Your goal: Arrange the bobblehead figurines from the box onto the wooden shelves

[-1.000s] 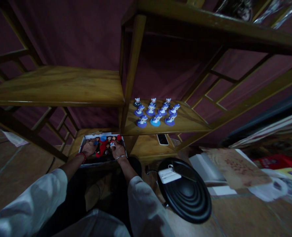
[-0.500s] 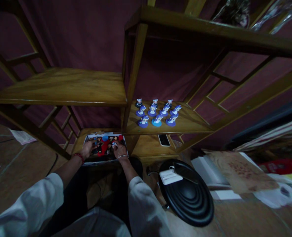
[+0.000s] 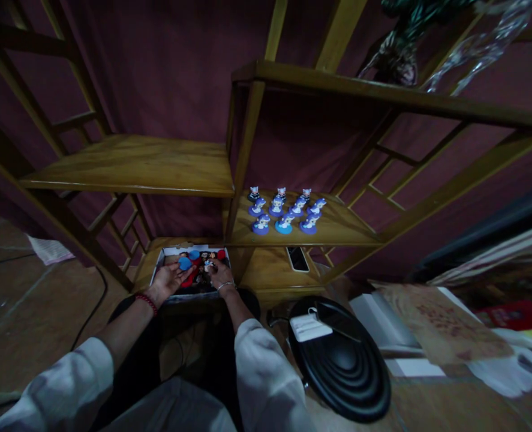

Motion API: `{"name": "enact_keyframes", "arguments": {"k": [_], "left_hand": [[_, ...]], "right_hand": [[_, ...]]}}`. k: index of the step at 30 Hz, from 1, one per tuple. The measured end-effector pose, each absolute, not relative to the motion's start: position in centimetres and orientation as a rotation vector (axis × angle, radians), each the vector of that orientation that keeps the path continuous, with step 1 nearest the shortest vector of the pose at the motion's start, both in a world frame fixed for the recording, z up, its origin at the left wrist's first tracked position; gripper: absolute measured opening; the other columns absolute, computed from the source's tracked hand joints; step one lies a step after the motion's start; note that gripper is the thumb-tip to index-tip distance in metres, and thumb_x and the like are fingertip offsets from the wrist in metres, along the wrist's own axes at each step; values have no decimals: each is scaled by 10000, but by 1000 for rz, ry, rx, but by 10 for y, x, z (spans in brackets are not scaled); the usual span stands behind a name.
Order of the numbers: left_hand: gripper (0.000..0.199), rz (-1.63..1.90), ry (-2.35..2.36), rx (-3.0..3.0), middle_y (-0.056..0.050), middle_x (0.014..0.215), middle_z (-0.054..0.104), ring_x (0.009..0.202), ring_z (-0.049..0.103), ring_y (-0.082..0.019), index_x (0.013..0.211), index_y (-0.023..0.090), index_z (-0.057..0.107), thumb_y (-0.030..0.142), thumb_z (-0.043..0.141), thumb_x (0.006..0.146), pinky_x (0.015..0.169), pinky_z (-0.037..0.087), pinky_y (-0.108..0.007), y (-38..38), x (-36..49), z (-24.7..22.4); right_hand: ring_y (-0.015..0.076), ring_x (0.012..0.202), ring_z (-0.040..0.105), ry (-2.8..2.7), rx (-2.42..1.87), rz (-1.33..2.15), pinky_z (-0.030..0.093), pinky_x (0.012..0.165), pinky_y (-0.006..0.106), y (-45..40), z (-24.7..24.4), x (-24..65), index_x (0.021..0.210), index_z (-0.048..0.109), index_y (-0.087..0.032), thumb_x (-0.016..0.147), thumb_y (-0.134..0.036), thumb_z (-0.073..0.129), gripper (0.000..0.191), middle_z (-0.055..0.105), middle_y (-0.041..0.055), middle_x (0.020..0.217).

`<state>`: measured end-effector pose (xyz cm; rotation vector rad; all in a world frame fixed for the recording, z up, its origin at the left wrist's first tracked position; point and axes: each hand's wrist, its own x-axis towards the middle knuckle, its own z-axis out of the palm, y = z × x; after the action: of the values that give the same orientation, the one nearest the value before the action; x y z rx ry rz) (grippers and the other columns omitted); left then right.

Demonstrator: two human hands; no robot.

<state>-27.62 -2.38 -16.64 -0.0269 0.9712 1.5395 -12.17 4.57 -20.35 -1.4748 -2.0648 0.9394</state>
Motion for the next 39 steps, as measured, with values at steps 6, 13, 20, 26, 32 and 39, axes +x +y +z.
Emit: {"name": "enact_keyframes", "arguments": {"k": [6,13,20,26,32,39], "left_hand": [[227,1553,909,-55,-85,818,655,874,643,-206,941,114,554,28,414,784,797,549,-394,-35,-266,-159],[225,1602,841,-118,-70,773,657,775,651,-165,957,106,589,45,446,794,768,560,-356,-45,-258,-148],[152,1656,873,-164,-54,748,641,688,622,-116,883,123,597,78,469,815,719,568,-280,-50,-255,-149],[121,1647,921,-156,-71,753,643,698,620,-120,825,110,588,51,486,796,683,565,-256,-55,-254,-152],[183,1600,909,-75,-69,739,649,674,621,-115,781,97,611,-16,471,748,664,551,-222,-62,-253,-154],[287,1615,903,-23,-51,739,652,699,620,-97,729,108,636,-97,441,677,708,530,-190,-65,-253,-157]], "right_hand": [[127,715,660,-1786,-1380,1181,530,665,226,44,-201,-124,1118,581,-153,792,-226,501,344,678,51,953],[120,626,631,-1467,-1226,1373,526,580,235,37,-196,-131,1021,630,-179,695,-241,570,337,677,25,903],[135,645,644,-1368,-1146,1444,519,554,228,26,-184,-135,989,637,-195,657,-295,614,347,684,15,880],[133,661,647,-1339,-1157,1488,524,576,238,19,-178,-134,996,634,-204,655,-307,622,356,674,11,938],[134,675,632,-1287,-1084,1540,532,635,267,13,-180,-136,950,646,-192,613,-283,649,349,673,3,891],[134,634,610,-1211,-1124,1579,505,576,253,11,-187,-141,895,623,-168,546,-342,691,396,656,9,816]]}}
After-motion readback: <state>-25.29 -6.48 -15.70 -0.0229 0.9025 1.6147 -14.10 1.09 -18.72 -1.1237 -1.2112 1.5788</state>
